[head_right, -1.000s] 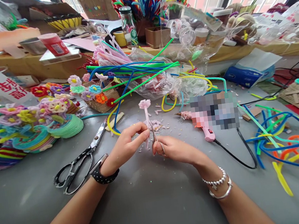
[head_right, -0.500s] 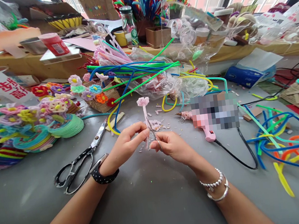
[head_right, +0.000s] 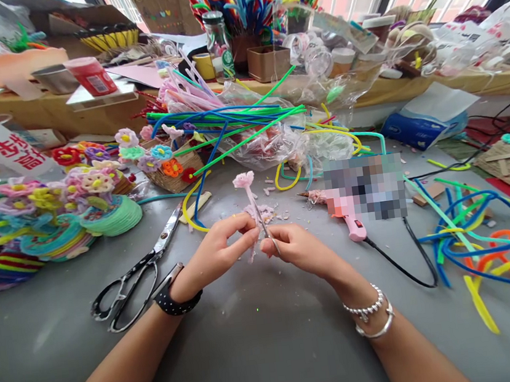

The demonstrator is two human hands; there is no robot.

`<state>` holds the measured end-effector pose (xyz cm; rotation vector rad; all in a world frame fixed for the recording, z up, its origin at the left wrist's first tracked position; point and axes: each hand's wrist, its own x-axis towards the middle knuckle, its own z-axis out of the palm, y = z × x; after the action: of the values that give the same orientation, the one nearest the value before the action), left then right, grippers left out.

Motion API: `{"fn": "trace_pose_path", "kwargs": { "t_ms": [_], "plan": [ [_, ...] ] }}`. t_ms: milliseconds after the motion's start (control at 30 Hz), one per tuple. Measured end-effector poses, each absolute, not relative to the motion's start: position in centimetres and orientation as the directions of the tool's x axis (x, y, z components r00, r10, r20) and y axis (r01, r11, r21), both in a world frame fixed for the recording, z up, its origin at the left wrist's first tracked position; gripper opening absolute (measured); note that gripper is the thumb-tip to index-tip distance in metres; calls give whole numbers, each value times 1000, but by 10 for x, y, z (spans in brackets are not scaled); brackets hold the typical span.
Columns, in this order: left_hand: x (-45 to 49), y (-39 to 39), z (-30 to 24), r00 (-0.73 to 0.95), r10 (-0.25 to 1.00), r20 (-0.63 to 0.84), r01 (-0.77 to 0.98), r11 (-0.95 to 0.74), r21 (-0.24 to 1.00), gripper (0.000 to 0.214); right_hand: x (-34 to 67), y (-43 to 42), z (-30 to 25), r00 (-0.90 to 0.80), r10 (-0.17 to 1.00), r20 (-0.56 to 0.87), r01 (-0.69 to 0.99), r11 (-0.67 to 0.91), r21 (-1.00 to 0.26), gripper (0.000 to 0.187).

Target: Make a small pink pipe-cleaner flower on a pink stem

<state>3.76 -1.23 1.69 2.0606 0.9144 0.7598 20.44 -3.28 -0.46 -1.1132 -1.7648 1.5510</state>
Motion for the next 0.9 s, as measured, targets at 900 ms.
{"fn": "trace_pose_path", "kwargs": {
  "t_ms": [900],
  "plan": [
    [38,-13,17,535,815,223,321,-440,839,22,202,-32,-11,-638,766,-79,149,22,-989,57]
  ]
}}
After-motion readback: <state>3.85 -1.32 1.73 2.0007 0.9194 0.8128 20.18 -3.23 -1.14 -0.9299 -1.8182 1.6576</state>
